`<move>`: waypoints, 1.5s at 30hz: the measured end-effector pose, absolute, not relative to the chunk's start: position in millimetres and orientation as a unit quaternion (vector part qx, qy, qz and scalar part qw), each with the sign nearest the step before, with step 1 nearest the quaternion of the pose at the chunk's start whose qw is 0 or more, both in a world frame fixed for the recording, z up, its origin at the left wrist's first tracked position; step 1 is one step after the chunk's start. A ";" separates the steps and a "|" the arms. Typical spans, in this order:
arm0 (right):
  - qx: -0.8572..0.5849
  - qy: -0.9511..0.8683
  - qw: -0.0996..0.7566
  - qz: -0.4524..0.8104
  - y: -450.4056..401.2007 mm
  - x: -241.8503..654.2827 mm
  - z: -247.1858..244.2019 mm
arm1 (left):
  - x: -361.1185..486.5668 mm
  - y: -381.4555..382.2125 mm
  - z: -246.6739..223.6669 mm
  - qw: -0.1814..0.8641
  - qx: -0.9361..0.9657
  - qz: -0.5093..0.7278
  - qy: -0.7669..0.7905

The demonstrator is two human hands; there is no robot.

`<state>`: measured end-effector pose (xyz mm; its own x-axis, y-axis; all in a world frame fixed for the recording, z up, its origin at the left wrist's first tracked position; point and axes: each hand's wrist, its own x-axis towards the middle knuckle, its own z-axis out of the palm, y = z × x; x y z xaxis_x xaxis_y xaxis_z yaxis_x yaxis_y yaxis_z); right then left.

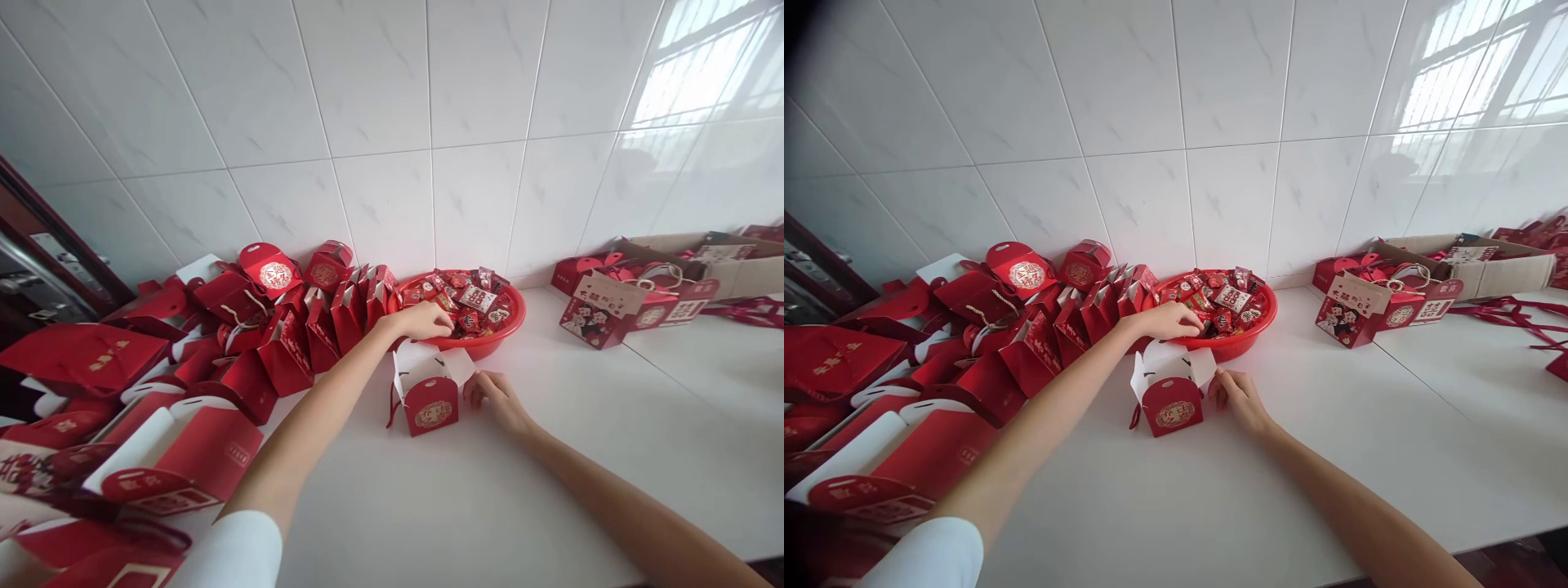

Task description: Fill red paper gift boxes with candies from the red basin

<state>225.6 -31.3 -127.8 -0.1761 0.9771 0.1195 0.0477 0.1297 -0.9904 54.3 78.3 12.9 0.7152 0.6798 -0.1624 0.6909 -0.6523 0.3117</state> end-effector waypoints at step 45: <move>-0.436 -0.655 0.404 0.467 -29.1 224.2 -134.3 | 123.9 106.9 -15.7 0.075 0.879 -0.262 0.391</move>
<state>224.2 -29.1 -134.3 -0.2934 0.9484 0.1205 0.1943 0.1826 -0.9638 123.9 106.9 -15.7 0.5568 0.6478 -0.5198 0.7263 -0.6834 -0.0737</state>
